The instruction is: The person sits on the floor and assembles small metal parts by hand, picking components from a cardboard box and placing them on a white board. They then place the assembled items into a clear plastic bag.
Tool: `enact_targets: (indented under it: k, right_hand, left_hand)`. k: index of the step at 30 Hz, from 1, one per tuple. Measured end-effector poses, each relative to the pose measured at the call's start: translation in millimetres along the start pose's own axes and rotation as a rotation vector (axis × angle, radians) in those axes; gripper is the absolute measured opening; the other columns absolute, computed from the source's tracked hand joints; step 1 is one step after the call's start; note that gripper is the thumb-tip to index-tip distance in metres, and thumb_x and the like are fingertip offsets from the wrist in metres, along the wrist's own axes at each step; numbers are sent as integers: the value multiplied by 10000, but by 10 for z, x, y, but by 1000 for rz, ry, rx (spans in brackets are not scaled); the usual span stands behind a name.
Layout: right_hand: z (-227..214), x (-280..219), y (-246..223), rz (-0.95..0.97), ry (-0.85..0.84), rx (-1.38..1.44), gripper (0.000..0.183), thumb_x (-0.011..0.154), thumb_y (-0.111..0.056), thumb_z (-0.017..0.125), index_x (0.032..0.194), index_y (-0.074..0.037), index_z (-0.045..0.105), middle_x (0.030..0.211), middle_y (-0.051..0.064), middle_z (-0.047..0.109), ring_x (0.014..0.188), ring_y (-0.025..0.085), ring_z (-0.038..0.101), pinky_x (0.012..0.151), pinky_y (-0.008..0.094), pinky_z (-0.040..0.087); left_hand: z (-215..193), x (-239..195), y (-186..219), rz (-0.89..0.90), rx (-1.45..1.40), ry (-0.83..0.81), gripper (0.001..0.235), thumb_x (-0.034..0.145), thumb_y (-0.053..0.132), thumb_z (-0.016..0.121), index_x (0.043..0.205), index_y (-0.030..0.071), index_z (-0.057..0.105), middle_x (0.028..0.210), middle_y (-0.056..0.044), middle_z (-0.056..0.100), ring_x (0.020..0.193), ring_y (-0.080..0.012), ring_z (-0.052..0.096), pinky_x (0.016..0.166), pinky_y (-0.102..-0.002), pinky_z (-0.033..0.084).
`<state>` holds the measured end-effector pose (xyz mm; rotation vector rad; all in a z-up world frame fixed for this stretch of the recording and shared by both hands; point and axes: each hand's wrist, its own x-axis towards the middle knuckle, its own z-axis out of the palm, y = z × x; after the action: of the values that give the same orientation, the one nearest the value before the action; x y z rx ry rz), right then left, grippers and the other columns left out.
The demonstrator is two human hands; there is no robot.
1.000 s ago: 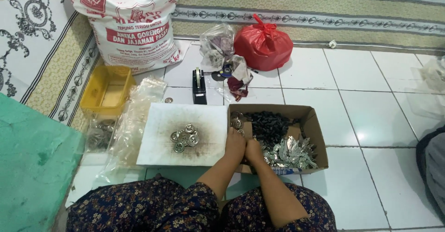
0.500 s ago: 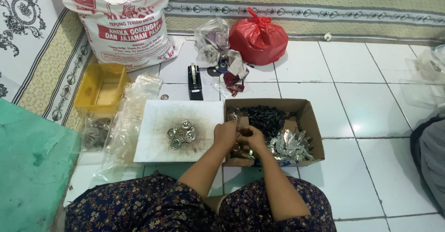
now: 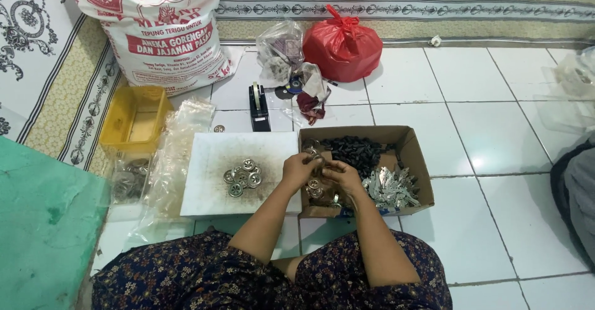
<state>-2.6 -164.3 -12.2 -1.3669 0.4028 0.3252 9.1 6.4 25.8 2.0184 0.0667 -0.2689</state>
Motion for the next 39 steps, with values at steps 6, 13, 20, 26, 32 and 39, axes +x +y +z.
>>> enact_targets:
  k: [6, 13, 20, 26, 32, 39]
  right_hand:
    - [8, -22, -13, 0, 49, 58, 506, 703, -49, 966, 1150, 21, 739, 1002, 205, 700, 936, 347, 740, 832, 471, 653]
    - [-34, -108, -34, -12, 69, -1, 421, 716, -46, 940, 1074, 69, 752, 933, 217, 700, 865, 329, 736, 783, 462, 651]
    - [25, -217, -195, 36, 45, 46, 376, 799, -78, 847, 1136, 50, 738, 818, 158, 709, 735, 206, 659, 703, 361, 633]
    - [-19, -132, -134, 32, 43, 92, 441, 819, -71, 849, 1218, 50, 703, 940, 147, 729, 813, 188, 665, 825, 396, 640]
    - [41, -150, -155, -13, 68, 130, 383, 836, -17, 828, 1196, 47, 716, 1019, 172, 691, 935, 248, 677, 897, 459, 627]
    - [93, -303, -239, -29, 55, 210, 478, 775, 103, 807, 1236, 83, 683, 971, 174, 638, 934, 308, 697, 898, 512, 639]
  left_hand:
    - [87, 131, -217, -5, -28, 72, 292, 908, 297, 749, 1064, 50, 758, 942, -170, 757, 992, -353, 733, 842, -440, 585]
    - [-55, -201, 139, 29, 75, 55, 495, 872, 157, 743, 1321, -9, 617, 958, -229, 729, 1013, -388, 727, 853, -463, 599]
    - [17, -115, 35, 70, 86, 26, 338, 924, 258, 718, 1212, 80, 706, 928, -170, 742, 931, -322, 741, 765, -393, 602]
    - [173, 13, -280, 17, 11, 30, 322, 858, 246, 809, 1132, 79, 771, 984, -159, 769, 1007, -323, 732, 828, -402, 604]
    - [82, -130, -163, -142, -427, 75, 368, 862, 120, 811, 1140, -74, 668, 999, -264, 723, 889, -308, 750, 711, -369, 652]
    - [34, -230, 3, -204, -501, 151, 411, 855, 157, 838, 1212, -5, 718, 967, -227, 743, 843, -266, 758, 654, -322, 657]
